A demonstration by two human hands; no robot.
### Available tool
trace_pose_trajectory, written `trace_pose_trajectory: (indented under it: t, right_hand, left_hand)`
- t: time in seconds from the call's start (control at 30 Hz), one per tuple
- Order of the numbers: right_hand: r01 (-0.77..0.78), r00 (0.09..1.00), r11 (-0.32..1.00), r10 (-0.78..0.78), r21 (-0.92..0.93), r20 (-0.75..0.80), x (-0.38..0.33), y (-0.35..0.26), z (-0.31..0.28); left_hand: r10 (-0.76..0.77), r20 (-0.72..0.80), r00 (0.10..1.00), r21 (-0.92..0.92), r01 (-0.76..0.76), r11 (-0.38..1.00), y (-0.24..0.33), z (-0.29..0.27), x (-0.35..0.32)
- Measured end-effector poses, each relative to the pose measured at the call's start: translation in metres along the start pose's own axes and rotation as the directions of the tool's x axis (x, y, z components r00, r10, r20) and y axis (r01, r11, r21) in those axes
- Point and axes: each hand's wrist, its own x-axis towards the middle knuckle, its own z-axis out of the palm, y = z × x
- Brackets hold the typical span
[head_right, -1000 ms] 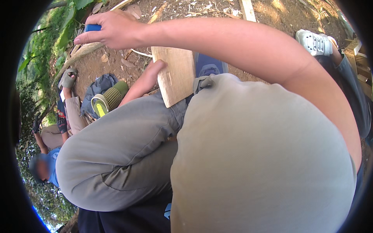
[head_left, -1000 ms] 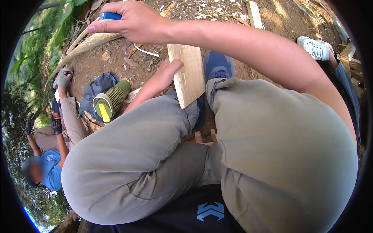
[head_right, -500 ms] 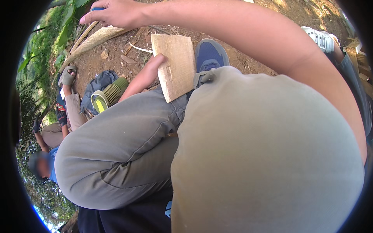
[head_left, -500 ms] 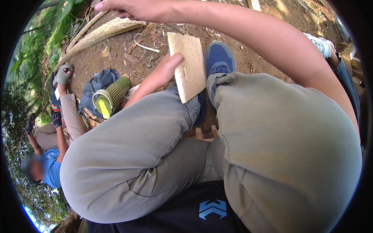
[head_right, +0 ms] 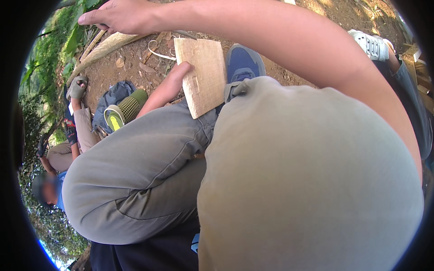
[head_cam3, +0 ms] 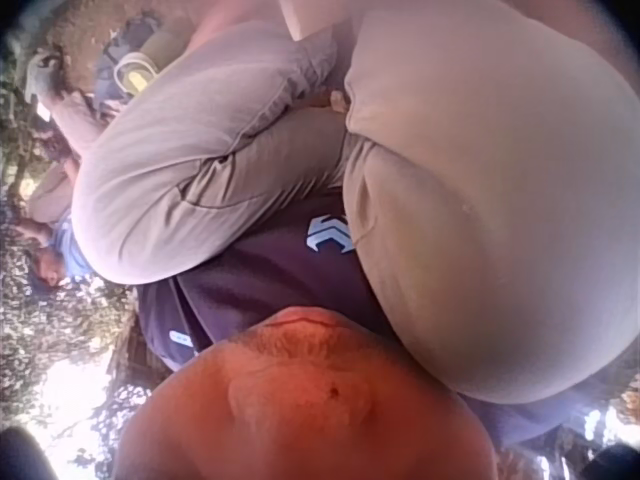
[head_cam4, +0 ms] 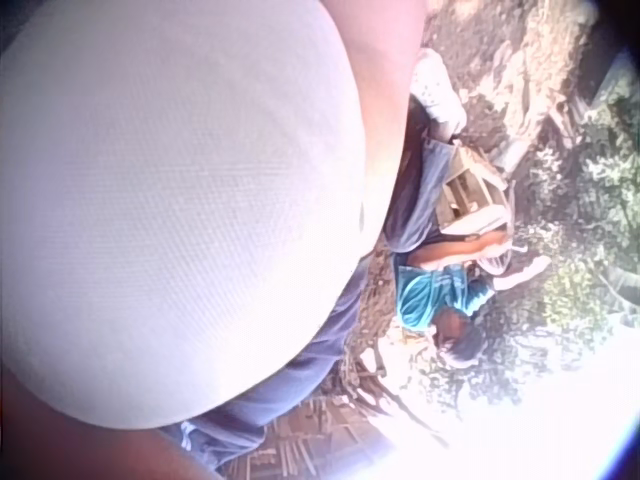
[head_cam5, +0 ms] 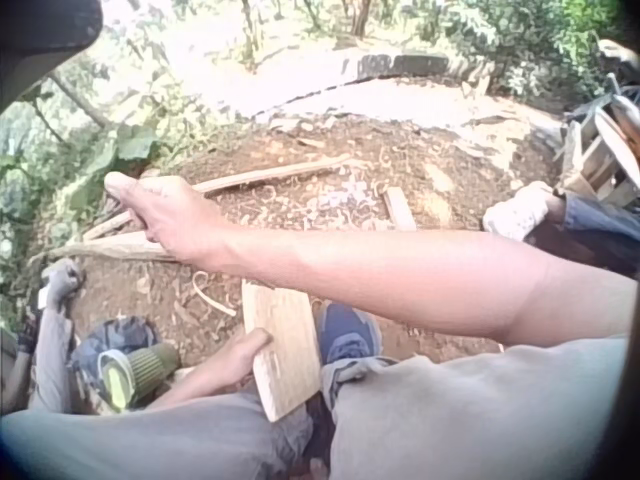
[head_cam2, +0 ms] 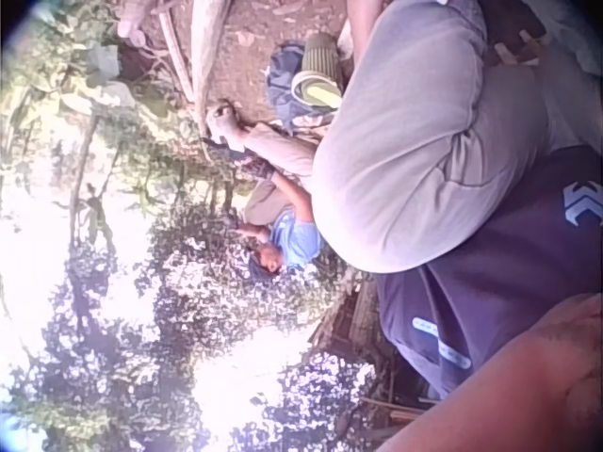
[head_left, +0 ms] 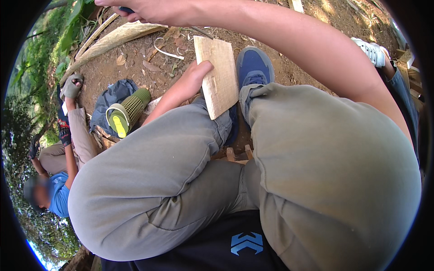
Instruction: The person shapes a rectangular wooden piece using a hand file, then picks up and handles a curved wooden branch alongside it.
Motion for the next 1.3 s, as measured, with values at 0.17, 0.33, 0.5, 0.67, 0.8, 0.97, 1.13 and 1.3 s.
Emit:
trace_pose_trajectory:
  t: [0.17, 0.33, 0.5, 0.67, 0.8, 0.97, 1.13, 1.3]
  right_hand:
    - [0.159, 0.982, 0.946, -0.182, -0.284, -0.057, -0.018, 0.002, 0.011]
    - [0.217, 0.972, 0.951, -0.231, -0.221, -0.036, -0.007, 0.005, -0.004]
    - [0.512, 0.808, 0.667, -0.587, -0.542, 0.041, 0.009, 0.049, 0.021]
    - [0.371, 0.928, 0.895, -0.363, -0.246, 0.077, -0.006, 0.027, 0.006]
    - [0.315, 0.944, 0.905, -0.329, -0.287, -0.001, -0.014, 0.021, 0.016]
    - [0.435, 0.86, 0.767, -0.509, -0.471, -0.035, -0.009, 0.021, 0.003]
    - [0.49, 0.843, 0.664, -0.525, -0.564, 0.115, -0.011, 0.03, -0.005]
    - [0.3, 0.953, 0.882, -0.291, -0.365, 0.08, -0.031, 0.05, -0.014]
  left_hand:
    - [-0.037, -0.02, 0.999, -0.011, 0.037, 0.999, -0.004, -0.007, 0.002]
    - [-0.019, -0.006, 1.0, -0.01, 0.019, 1.0, 0.002, 0.0, 0.001]
    - [-0.016, -0.055, 0.998, -0.009, 0.016, 1.0, -0.005, -0.007, -0.004]
    - [-0.046, -0.027, 0.999, -0.016, 0.046, 0.999, 0.003, 0.001, 0.0]
    - [0.0, -0.051, 0.999, -0.011, 0.0, 1.0, -0.003, -0.003, 0.0]
    - [-0.007, -0.001, 1.0, 0.051, 0.007, 0.999, 0.006, -0.005, -0.002]
    - [-0.014, -0.014, 1.0, -0.001, 0.014, 1.0, 0.006, 0.002, -0.002]
    - [0.009, -0.05, 0.999, 0.058, -0.006, 0.998, 0.0, -0.005, -0.005]
